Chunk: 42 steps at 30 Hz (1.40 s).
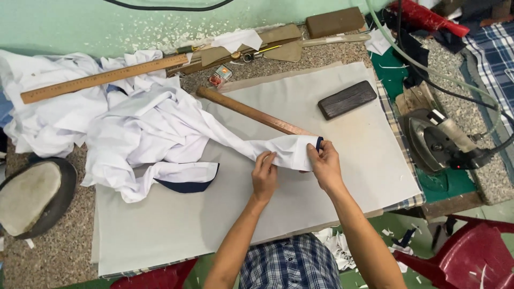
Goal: The person uses a wooden ruler and a blue chalk-like marker to draw lines along the cuffs and sleeves of white shirts with navy trim. They repeatedly measure, mark, and reposition the shirts on a work table, handling several shirts one at a time.
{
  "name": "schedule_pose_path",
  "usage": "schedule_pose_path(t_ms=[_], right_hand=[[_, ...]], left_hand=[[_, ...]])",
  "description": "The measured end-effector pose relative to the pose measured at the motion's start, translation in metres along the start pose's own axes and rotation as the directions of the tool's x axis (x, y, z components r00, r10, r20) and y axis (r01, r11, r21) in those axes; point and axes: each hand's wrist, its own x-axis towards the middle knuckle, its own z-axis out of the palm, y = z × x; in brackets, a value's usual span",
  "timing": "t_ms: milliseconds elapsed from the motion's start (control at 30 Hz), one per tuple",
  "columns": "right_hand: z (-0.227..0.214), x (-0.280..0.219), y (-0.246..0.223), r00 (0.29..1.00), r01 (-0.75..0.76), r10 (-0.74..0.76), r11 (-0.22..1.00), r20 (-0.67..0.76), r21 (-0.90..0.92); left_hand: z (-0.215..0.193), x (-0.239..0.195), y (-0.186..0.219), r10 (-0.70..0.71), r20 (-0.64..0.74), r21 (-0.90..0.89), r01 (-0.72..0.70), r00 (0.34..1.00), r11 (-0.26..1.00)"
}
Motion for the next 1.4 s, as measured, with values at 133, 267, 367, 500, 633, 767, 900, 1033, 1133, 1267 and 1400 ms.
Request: schedule_pose_path(t_ms=[133,267,367,500,633,767,900,1033,1133,1267,1400], right_hand=[[-0.017,0.055,0.062,0.994,0.098,-0.091,0.989,0.068,-0.112],[-0.013,0.055,0.051,0.83,0.545,-0.539,0.838,0.142,-0.007],[-0.031,0.038,0.071,0.773,0.619,-0.602,0.785,0.2,-0.03],[-0.035,0.009,0.122,0.876,0.481,-0.377,0.727,0.299,-0.49],[-0.046,-0.003,0.149,0.901,0.42,-0.295,0.409,0.318,-0.81],[-0.053,-0.004,0.173,0.731,0.478,-0.577,0.053,0.364,-0.877],[-0.05,-0.009,0.183,0.696,0.448,-0.655,0.075,0.295,-0.891],[-0.043,-0.029,0.158,0.65,0.399,-0.722,0.06,0.236,-0.915],[-0.028,-0.053,0.174,0.629,0.447,-0.727,0.048,0.276,-0.893],[-0.007,-0.086,0.166,0.778,0.28,-0.614,0.146,0.135,-0.949],[0.019,-0.099,0.164,0.819,0.05,-0.568,0.202,-0.075,-0.978]], left_hand=[[-0.017,0.013,0.003,-0.166,-0.109,-0.239,0.136,0.98,0.961],[-0.036,0.018,0.015,0.096,-0.341,-0.102,-0.139,0.935,0.985],[-0.048,-0.001,0.003,0.38,-0.205,0.25,-0.327,0.902,0.912],[-0.024,-0.05,-0.004,0.284,0.01,0.263,-0.276,0.959,0.924],[-0.031,-0.071,0.025,-0.006,0.324,0.303,-0.098,0.946,0.948],[-0.042,-0.078,0.044,-0.257,0.531,0.461,-0.021,0.807,0.887],[-0.039,-0.083,0.044,-0.237,0.545,0.462,-0.052,0.804,0.885],[-0.038,-0.084,0.041,-0.184,0.539,0.447,-0.095,0.822,0.889],[-0.043,-0.074,0.046,-0.153,0.565,0.448,-0.145,0.811,0.882],[-0.049,-0.066,0.038,-0.098,0.644,0.456,-0.277,0.759,0.846],[-0.064,-0.053,0.023,0.057,0.717,0.321,-0.402,0.695,0.858]])
